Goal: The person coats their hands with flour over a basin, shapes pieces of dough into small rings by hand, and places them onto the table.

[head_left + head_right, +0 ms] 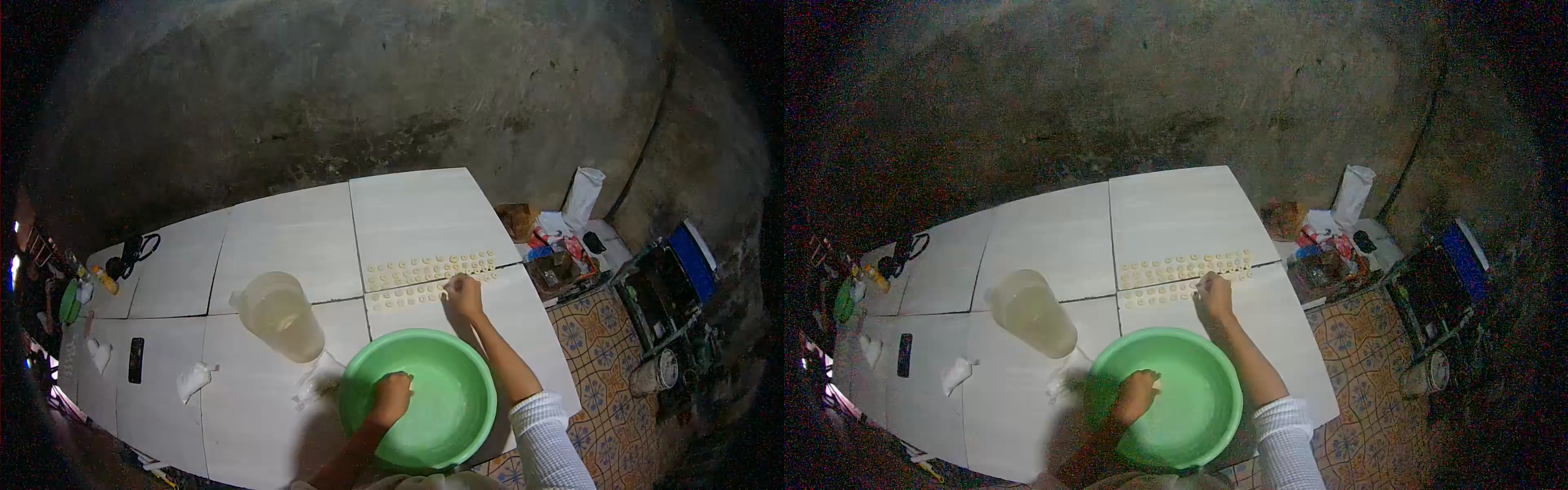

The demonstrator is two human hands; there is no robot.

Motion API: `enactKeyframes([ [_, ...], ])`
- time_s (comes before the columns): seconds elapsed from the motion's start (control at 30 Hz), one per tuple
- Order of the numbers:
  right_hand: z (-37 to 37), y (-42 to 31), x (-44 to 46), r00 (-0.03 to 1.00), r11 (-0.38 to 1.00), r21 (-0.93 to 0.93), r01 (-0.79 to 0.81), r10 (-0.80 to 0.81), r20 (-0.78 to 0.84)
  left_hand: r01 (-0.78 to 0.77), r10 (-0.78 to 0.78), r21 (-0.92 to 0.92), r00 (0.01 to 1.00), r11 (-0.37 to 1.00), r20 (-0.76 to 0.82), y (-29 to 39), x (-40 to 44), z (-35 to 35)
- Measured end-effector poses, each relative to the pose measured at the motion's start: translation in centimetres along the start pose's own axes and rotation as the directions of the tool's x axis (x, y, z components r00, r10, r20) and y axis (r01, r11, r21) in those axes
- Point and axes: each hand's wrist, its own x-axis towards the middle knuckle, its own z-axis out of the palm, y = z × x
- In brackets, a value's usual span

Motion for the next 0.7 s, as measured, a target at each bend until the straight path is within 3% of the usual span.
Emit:
enactKeyframes([
  [0.07, -1.0, -0.3, 0.3, 0.999, 0.995, 0.102, -0.003, 0.007, -0.035, -0.061, 0.062, 0.009, 0.994, 0.998, -0.094, -0.1, -0.2, 0.2],
  [0.13, -1.9, -1.2, 0.0, 0.999, 0.99, 0.143, 0.006, -0.001, -0.04, -0.029, 0.029, 0.007, 0.998, 1.0, -0.047, 0.8, 0.3, -0.3],
  [0.2, -3.0, -2.3, -0.7, 0.997, 0.951, 0.304, 0.056, -0.039, -0.063, 0.132, -0.146, 0.169, 0.986, 0.977, 0.075, 1.1, 0.7, 0.3],
  [0.27, -4.6, -5.5, -3.3, 0.999, 0.914, 0.401, 0.052, -0.049, -0.018, 0.089, -0.091, 0.121, 0.996, 0.989, 0.008, 1.0, 0.4, 0.1],
  [0.33, -5.5, -8.2, -6.4, 0.995, 0.876, 0.482, 0.021, -0.064, 0.074, 0.174, -0.166, 0.109, 0.983, 0.979, -0.081, 0.8, 0.6, 0.2],
  [0.37, -5.8, -8.9, -7.9, 0.983, 0.894, 0.447, -0.003, -0.079, 0.164, 0.173, -0.174, -0.02, 0.979, 0.985, -0.103, 1.2, 0.5, -0.8],
  [0.47, -5.7, -10.0, -12.0, 0.901, 0.939, 0.341, 0.041, -0.182, 0.394, 0.24, -0.238, 0.017, 0.969, 0.971, -0.059, 0.9, -0.3, -1.6],
  [0.5, -5.6, -10.3, -13.2, 0.85, 0.933, 0.352, -0.077, -0.123, 0.513, 0.211, -0.211, -0.039, 0.977, 0.977, 0.001, 0.0, -0.7, -1.8],
  [0.53, -4.8, -9.6, -13.9, 0.799, 0.953, 0.302, -0.027, -0.161, 0.579, 0.208, -0.209, -0.041, 0.978, 0.977, 0.002, -0.6, -0.7, -1.3],
  [0.63, -1.7, -6.8, -15.6, 0.754, 0.971, 0.239, -0.001, -0.156, 0.638, 0.262, -0.261, -0.007, 0.964, 0.965, 0.055, -2.0, -0.2, 0.1],
  [0.67, -1.4, -6.4, -16.1, 0.736, 0.973, 0.186, 0.138, -0.226, 0.638, 0.262, -0.261, -0.006, 0.964, 0.965, 0.053, -2.3, -0.3, 0.4],
  [0.7, -1.4, -6.6, -16.5, 0.709, 0.953, 0.131, 0.274, -0.292, 0.641, 0.213, -0.219, -0.124, 0.975, 0.969, -0.038, -2.2, -0.3, 0.2],
])
